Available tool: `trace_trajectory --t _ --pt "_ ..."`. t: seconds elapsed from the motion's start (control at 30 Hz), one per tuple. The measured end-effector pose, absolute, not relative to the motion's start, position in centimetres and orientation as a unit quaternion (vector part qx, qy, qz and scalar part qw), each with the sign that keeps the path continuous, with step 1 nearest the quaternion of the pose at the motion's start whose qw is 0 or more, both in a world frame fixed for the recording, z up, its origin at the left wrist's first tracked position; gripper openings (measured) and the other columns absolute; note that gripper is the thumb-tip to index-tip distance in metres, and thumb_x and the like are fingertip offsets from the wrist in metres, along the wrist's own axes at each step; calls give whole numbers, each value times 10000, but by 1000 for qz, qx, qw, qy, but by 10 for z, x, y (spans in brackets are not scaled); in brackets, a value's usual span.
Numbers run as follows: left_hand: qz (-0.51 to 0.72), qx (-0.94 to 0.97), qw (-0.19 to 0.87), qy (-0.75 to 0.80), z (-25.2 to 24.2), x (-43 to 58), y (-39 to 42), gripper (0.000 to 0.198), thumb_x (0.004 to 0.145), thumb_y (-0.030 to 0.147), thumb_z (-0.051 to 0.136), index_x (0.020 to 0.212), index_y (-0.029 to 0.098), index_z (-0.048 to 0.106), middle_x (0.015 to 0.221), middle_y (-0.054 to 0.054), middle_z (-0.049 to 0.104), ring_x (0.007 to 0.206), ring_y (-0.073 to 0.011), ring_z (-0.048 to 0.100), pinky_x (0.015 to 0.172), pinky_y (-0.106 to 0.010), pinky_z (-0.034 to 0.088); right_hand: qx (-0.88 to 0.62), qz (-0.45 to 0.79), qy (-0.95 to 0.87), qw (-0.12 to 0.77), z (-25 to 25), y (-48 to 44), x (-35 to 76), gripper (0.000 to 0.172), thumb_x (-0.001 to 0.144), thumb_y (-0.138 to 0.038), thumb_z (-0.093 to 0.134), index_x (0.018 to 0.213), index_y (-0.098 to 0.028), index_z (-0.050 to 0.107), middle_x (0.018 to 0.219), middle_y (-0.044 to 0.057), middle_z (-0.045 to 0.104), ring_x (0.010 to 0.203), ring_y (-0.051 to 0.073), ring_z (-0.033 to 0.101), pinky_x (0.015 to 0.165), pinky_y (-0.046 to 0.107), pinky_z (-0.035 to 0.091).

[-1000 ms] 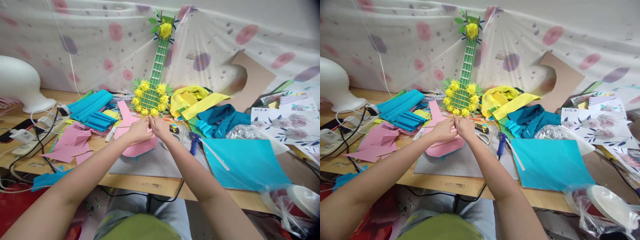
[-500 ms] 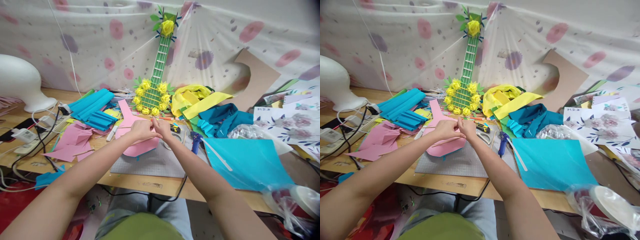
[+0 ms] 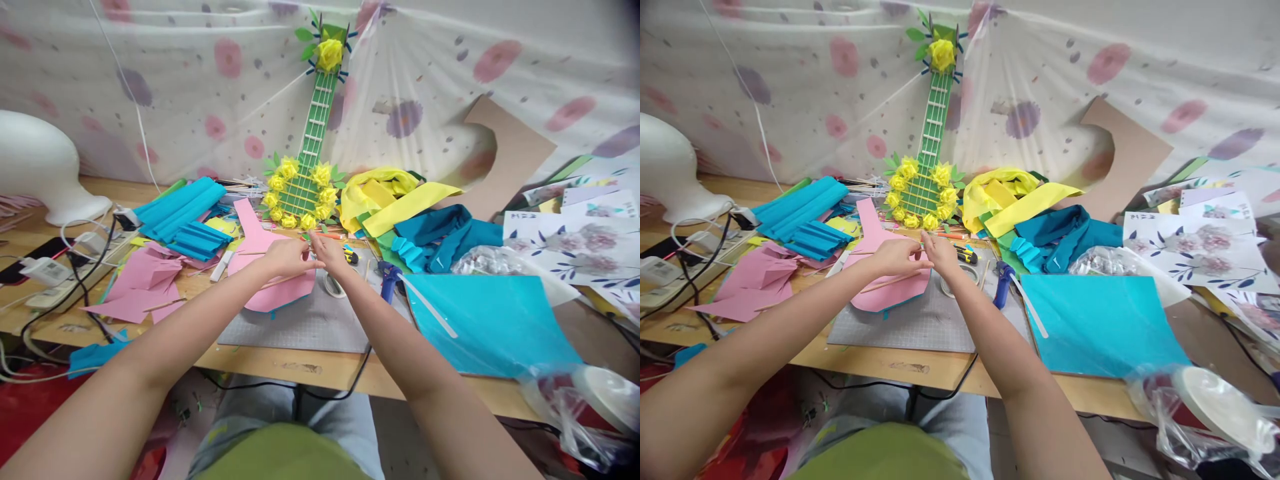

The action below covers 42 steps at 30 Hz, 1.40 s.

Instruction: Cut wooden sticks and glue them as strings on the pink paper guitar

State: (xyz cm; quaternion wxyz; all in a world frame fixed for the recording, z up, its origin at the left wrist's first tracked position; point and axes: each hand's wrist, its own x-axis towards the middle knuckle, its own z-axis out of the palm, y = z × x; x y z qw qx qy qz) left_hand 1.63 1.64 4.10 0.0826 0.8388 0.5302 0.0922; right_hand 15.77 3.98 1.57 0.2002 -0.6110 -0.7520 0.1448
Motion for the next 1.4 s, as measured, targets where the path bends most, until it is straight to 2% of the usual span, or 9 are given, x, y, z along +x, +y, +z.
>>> trace_trajectory --t 0.13,0.27,0.33,0.43,0.57,0.73,0.93,1.17,1.4 --pt "117 836 165 511 40 1 27 377 804 438 339 800 183 616 826 -44 648 760 -164 567 680 -254 396 -645 136 -711 244 6 44 183 413 884 -388 204 898 -183 563 877 40 619 783 143 549 646 221 360" --pt "143 819 183 525 38 -14 30 322 797 350 365 854 192 639 858 -40 658 810 -166 568 721 -248 401 -683 113 -700 178 -2 45 200 260 821 -310 373 949 -171 552 933 65 617 817 157 558 664 232 369" --pt "160 802 163 551 36 -24 30 310 789 356 388 885 209 643 877 -39 662 836 -175 568 726 -247 397 -692 99 -706 115 -5 42 202 282 792 -327 426 980 -155 546 964 93 607 864 180 560 689 244 379" --pt "174 760 133 612 35 -42 34 304 772 381 422 919 229 640 892 -35 666 838 -186 571 697 -244 395 -705 82 -704 22 -11 34 200 418 737 -397 506 1059 -131 508 1049 143 567 947 231 545 732 282 395" --pt "187 724 122 652 31 -67 45 312 768 392 414 862 204 646 818 -46 665 788 -182 570 643 -232 391 -712 62 -699 -11 -19 22 199 510 734 -437 492 1105 -88 464 1092 194 529 1015 283 510 769 338 403" --pt "210 709 199 643 19 -84 55 305 770 259 355 888 163 619 757 -47 628 665 -138 554 577 -229 408 -687 51 -724 -1 -27 18 205 462 719 -367 498 1077 -78 453 1082 182 529 1016 275 497 792 333 388" --pt "200 671 377 606 22 -85 63 201 655 311 555 777 159 602 674 -21 598 620 -116 569 560 -221 462 -697 19 -715 57 -44 12 206 410 720 -376 505 1036 -120 451 1018 140 538 960 245 495 776 313 362" --pt "188 664 379 617 32 -78 75 167 605 312 603 673 160 586 648 -22 594 607 -124 581 529 -211 461 -703 -12 -683 197 -71 2 207 382 740 -392 475 1021 -134 481 972 107 550 939 229 470 815 314 315" --pt "155 685 336 628 32 -63 78 166 675 296 506 665 154 592 674 -40 602 485 -93 493 412 -204 356 -700 13 -675 233 -76 6 210 380 713 -400 505 993 -143 498 955 92 559 931 215 466 816 303 318"
